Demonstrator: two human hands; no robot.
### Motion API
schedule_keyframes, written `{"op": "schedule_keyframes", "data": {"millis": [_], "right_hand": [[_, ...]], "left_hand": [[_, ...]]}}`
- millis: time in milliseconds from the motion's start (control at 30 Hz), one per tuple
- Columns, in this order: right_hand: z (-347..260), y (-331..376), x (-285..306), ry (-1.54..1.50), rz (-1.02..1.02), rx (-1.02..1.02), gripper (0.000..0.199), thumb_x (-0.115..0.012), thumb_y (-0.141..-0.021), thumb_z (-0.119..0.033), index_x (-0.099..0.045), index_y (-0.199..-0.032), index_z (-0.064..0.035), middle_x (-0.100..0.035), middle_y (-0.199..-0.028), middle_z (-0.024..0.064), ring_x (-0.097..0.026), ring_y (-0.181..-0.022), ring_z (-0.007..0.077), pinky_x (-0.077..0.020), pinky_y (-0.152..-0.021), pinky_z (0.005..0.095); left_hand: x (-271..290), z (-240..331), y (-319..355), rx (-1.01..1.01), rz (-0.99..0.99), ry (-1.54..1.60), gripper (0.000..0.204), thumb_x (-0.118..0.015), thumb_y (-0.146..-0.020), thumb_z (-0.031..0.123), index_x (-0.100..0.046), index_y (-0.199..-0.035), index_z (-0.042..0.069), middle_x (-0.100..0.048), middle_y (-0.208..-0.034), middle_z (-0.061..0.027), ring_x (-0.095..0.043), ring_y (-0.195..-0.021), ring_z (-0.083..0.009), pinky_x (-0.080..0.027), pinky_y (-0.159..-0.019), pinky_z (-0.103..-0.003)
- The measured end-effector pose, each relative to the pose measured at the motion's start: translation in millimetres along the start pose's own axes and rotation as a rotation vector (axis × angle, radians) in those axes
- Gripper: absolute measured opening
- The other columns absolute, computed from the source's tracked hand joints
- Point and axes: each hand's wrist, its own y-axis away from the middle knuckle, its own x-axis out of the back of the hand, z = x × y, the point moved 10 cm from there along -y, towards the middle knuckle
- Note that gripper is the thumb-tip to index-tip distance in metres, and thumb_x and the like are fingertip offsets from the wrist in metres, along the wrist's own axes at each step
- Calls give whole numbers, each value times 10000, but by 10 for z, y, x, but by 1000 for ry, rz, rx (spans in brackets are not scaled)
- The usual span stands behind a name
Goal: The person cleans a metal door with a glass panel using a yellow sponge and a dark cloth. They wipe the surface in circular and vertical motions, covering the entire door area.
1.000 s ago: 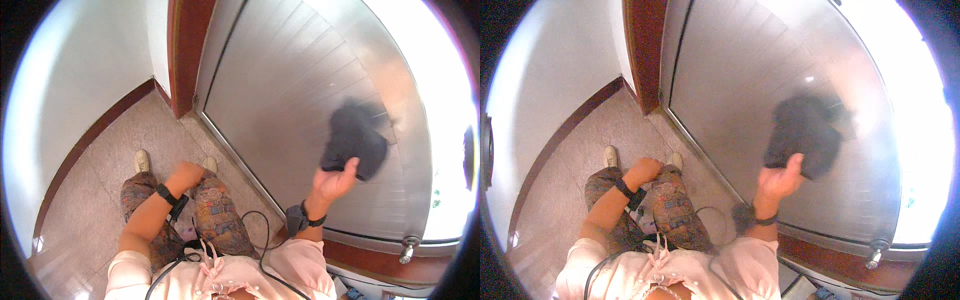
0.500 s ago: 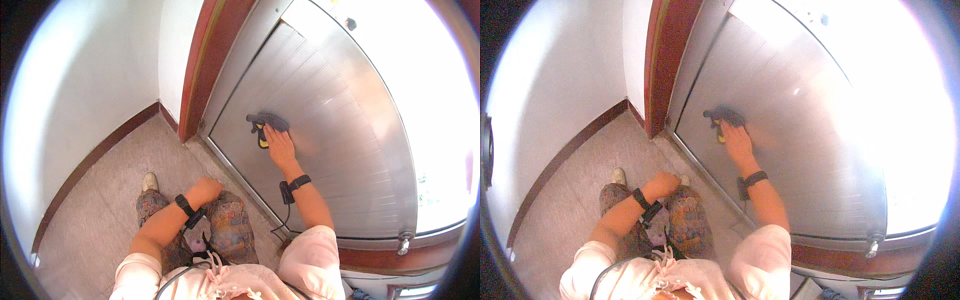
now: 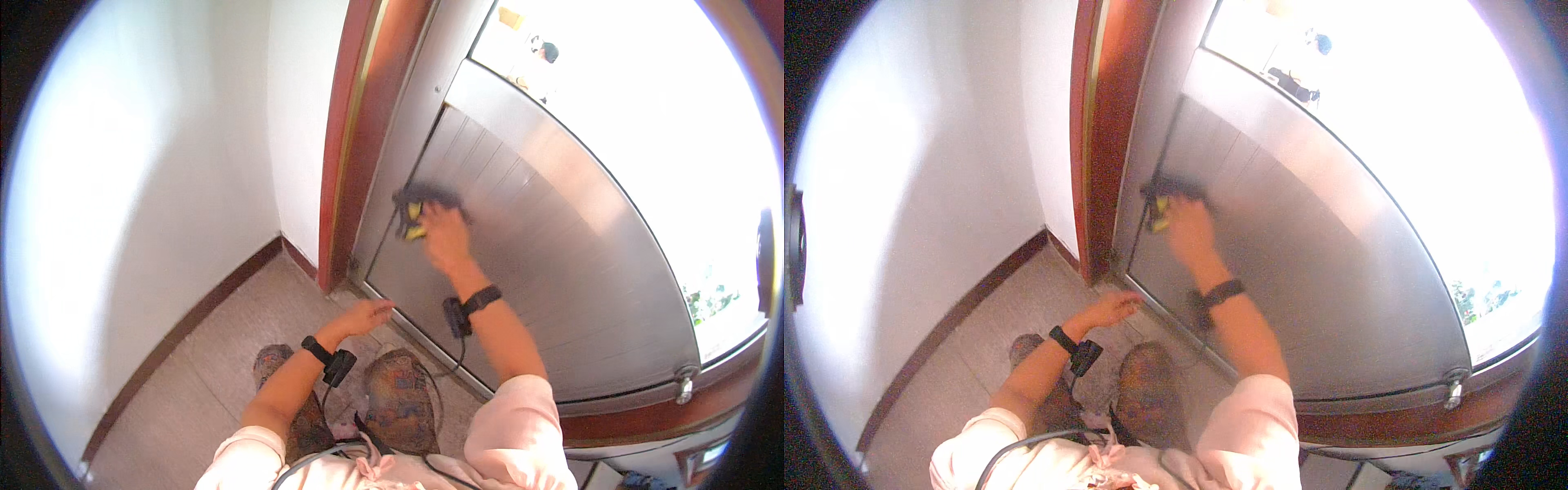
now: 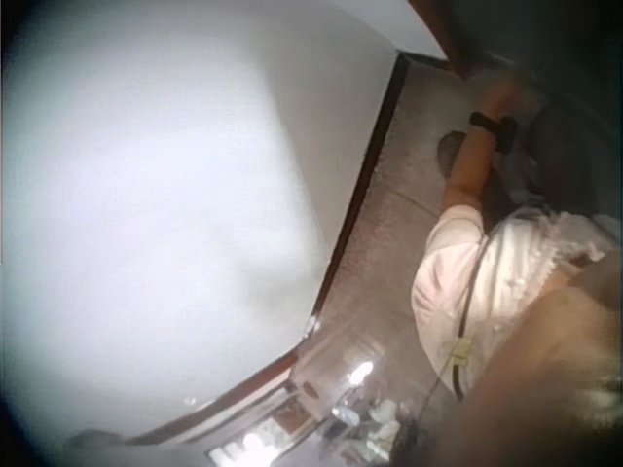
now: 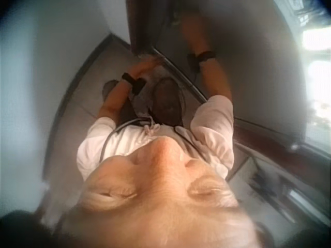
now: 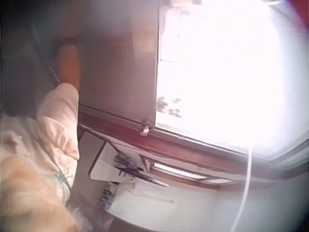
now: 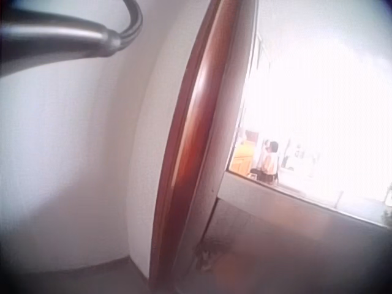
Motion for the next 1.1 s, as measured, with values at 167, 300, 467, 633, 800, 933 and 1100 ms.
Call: {"op": "schedule_keyframes", "data": {"millis": [167,300,467,633,800,933,1100], "right_hand": [[37,702,-907,-1407,-179,-849,249,-494,-751,-146,-546,-944,2,-584,-870,137,-553,-784,278,-431,-684,358],[-167,872,-992,-1792,-7,-595,320,-496,-748,-150,-499,-1039,-17,-533,-998,180,-511,-929,341,-402,-783,400],[-523,751,13,-2443,144,-897,251,-480,-776,-101,-521,-995,13,-568,-943,96,-560,-838,196,-460,-745,325],[-490,1042,335,-2497,477,-811,312,-461,-845,-124,-428,-1145,-46,-542,-1053,137,-549,-918,218,-464,-783,361],[-663,1412,-668,-2367,349,-1112,260,-465,-842,-138,-463,-1090,-58,-561,-1023,104,-557,-872,194,-466,-715,331],[-932,1385,-987,-2292,316,-1208,242,-481,-828,-135,-483,-1063,-75,-568,-1004,87,-562,-823,176,-457,-686,305],[-646,1608,-1208,-2167,436,-1293,233,-507,-815,-169,-499,-1034,-92,-573,-986,65,-562,-808,157,-458,-665,296]], "left_hand": [[991,790,-7,-94,333,272,660,-565,-785,342,-283,-1264,-13,-357,-1255,-198,-359,-1160,-292,-311,-938,-346],[977,1354,-91,-176,278,206,632,-608,-750,369,-386,-1196,-20,-471,-1141,-188,-457,-1063,-270,-370,-875,-337],[1262,1486,0,-6,147,120,510,-659,-708,334,-512,-1022,-40,-596,-898,-131,-563,-852,-208,-440,-733,-297],[2197,2268,158,-198,384,-215,248,-650,-705,159,-577,-890,10,-584,-793,-26,-524,-738,-117,-435,-702,-276],[3210,4621,475,-1044,1197,-1077,303,-639,-600,9,-560,-889,56,-556,-827,-118,-540,-814,-287,-441,-715,-356],[3518,4866,-434,-809,1091,-1803,128,-543,-696,112,-584,-816,98,-565,-805,-79,-530,-755,-239,-413,-740,-323],[2816,3283,-1213,-793,710,-2000,147,-499,-670,164,-594,-635,57,-560,-675,-110,-523,-708,-244,-393,-731,-373]]}}
